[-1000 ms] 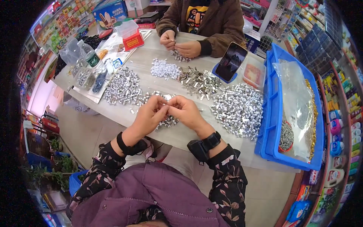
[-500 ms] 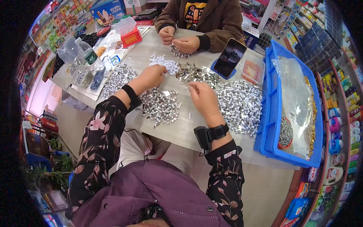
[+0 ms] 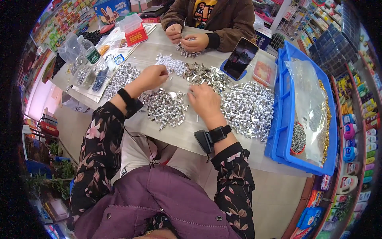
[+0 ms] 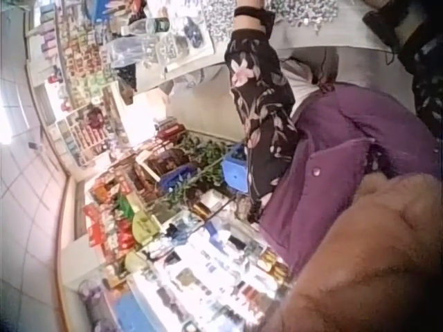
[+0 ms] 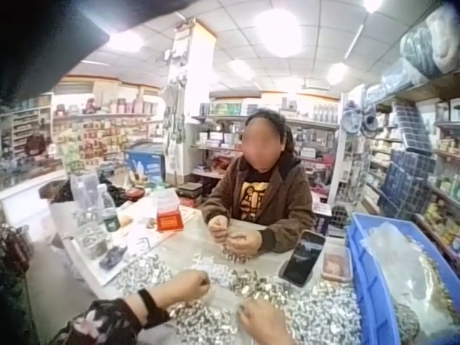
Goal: The person sorts small metal components by hand on a table, picking them from a central pile and placing them into separate groups. They then join the metal pieces together and set the assembled units into a blue plastic bin.
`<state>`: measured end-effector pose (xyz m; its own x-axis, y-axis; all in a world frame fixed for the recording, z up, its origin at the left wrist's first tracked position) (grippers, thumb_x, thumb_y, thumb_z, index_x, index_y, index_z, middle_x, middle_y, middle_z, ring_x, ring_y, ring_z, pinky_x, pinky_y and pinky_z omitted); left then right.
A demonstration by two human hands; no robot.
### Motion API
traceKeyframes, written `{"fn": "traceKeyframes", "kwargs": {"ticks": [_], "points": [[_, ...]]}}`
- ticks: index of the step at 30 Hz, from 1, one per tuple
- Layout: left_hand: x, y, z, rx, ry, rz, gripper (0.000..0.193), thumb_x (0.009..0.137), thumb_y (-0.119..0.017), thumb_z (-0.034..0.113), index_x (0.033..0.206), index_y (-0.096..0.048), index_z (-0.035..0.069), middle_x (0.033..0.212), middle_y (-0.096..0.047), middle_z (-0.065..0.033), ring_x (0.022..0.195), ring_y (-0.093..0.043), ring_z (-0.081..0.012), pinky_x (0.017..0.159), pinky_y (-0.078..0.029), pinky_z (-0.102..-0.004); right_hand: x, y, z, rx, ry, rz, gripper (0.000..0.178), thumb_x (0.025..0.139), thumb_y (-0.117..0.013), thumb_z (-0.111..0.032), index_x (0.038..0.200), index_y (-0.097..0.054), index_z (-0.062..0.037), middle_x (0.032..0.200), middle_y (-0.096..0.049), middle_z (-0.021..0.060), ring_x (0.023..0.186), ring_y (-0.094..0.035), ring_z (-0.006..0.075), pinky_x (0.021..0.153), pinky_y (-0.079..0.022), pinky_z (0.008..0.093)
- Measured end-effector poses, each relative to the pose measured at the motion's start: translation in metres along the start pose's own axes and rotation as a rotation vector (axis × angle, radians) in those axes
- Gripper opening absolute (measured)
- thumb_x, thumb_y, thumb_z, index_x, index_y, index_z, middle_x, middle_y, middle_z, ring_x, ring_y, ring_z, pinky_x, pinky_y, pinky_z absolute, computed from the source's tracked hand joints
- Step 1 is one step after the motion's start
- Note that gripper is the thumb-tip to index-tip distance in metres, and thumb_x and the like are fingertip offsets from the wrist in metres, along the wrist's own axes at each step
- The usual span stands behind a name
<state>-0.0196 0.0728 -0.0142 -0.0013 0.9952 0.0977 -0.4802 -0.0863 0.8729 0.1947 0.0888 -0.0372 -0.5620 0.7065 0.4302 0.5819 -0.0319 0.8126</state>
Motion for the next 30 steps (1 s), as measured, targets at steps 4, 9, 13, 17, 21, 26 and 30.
{"fn": "traceKeyframes", "kwargs": {"ticks": [4, 9, 13, 17, 21, 26, 30], "points": [[-0.024, 0.015, 0.011, -0.583, 0.143, 0.016, 0.014, 0.084, -0.055, 0.014, 0.088, -0.057, 0.001, 0.068, -0.056, -0.0024, 0.063, -0.055, -0.0101, 0.057, -0.046, -0.023, 0.004, 0.0, -0.003, -0.008, -0.031, 0.004, 0.018, 0.076, -0.06, -0.025, 0.091, -0.063, -0.0167, 0.082, -0.057, 0.0068, 0.077, -0.059, 0.0259, 0.06, -0.048, 0.0385], [-0.064, 0.019, 0.016, -0.96, 0.262, 0.027, 0.014, 0.086, -0.055, 0.015, 0.092, -0.055, 0.003, 0.074, -0.056, 0.0008, 0.062, -0.053, -0.0056, 0.056, -0.046, -0.0194, 0.009, -0.007, -0.006, -0.041, -0.028, 0.01, 0.015, 0.076, -0.06, -0.028, 0.084, -0.064, -0.0165, 0.078, -0.058, 0.0057, 0.076, -0.059, 0.0254, 0.06, -0.048, 0.0375], [-0.088, 0.012, 0.023, -1.021, 0.297, 0.053, 0.016, 0.085, -0.057, 0.017, 0.092, -0.056, 0.002, 0.073, -0.055, -0.0005, 0.062, -0.054, -0.007, 0.056, -0.045, -0.0188, 0.007, -0.007, -0.005, 0.042, -0.017, 0.018, 0.014, 0.076, -0.059, -0.028, 0.078, -0.064, -0.0152, 0.074, -0.058, 0.0064, 0.073, -0.058, 0.0268, 0.059, -0.048, 0.038], [-0.1, -0.005, 0.029, -1.346, 0.348, 0.064, 0.014, 0.085, -0.056, 0.015, 0.094, -0.055, 0.004, 0.075, -0.056, -0.0007, 0.061, -0.053, -0.0069, 0.055, -0.046, -0.0187, 0.007, -0.001, -0.005, 0.058, -0.018, -0.039, 0.015, 0.078, -0.059, -0.023, 0.085, -0.065, -0.011, 0.076, -0.061, 0.0071, 0.069, -0.061, 0.0209, 0.06, -0.047, 0.0315], [-0.103, -0.012, 0.041, -1.495, 0.39, 0.12, 0.008, 0.086, -0.055, 0.013, 0.091, -0.055, 0.006, 0.072, -0.056, -0.0004, 0.059, -0.053, -0.006, 0.052, -0.045, -0.0174, 0.005, 0.005, -0.003, 0.639, -0.218, -0.104, 0.01, 0.079, -0.06, -0.012, 0.085, -0.063, -0.004, 0.082, -0.064, 0.0047, 0.072, -0.06, 0.0125, 0.062, -0.047, 0.0246], [-0.099, -0.027, 0.046, -1.527, 0.415, 0.108, 0.007, 0.086, -0.054, 0.012, 0.09, -0.055, 0.006, 0.074, -0.057, -0.0011, 0.059, -0.054, -0.0062, 0.053, -0.047, -0.0178, -0.008, 0.01, -0.036, 1.305, -0.203, -0.302, 0.011, 0.08, -0.062, -0.008, 0.089, -0.062, -0.0013, 0.087, -0.064, 0.0043, 0.077, -0.056, 0.0061, 0.065, -0.045, 0.0196], [-0.101, -0.034, 0.048, -1.619, 0.393, 0.01, 0.008, 0.087, -0.053, 0.012, 0.09, -0.054, 0.005, 0.076, -0.058, -0.0024, 0.063, -0.056, -0.0075, 0.057, -0.05, -0.0195, -0.014, 0.007, -0.054, 1.48, -0.255, -0.512, 0.012, 0.082, -0.06, -0.006, 0.092, -0.06, -0.0002, 0.086, -0.063, 0.0034, 0.077, -0.056, 0.007, 0.067, -0.044, 0.0195]]}}
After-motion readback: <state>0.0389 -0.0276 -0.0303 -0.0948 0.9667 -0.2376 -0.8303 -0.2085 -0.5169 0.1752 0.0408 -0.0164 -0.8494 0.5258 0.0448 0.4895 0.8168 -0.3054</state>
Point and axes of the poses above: each hand's wrist, its own x-axis towards the middle knuckle, its own y-axis out of the back of the hand, z = x × y, the point moved 3 cm from there along x, towards the middle knuckle
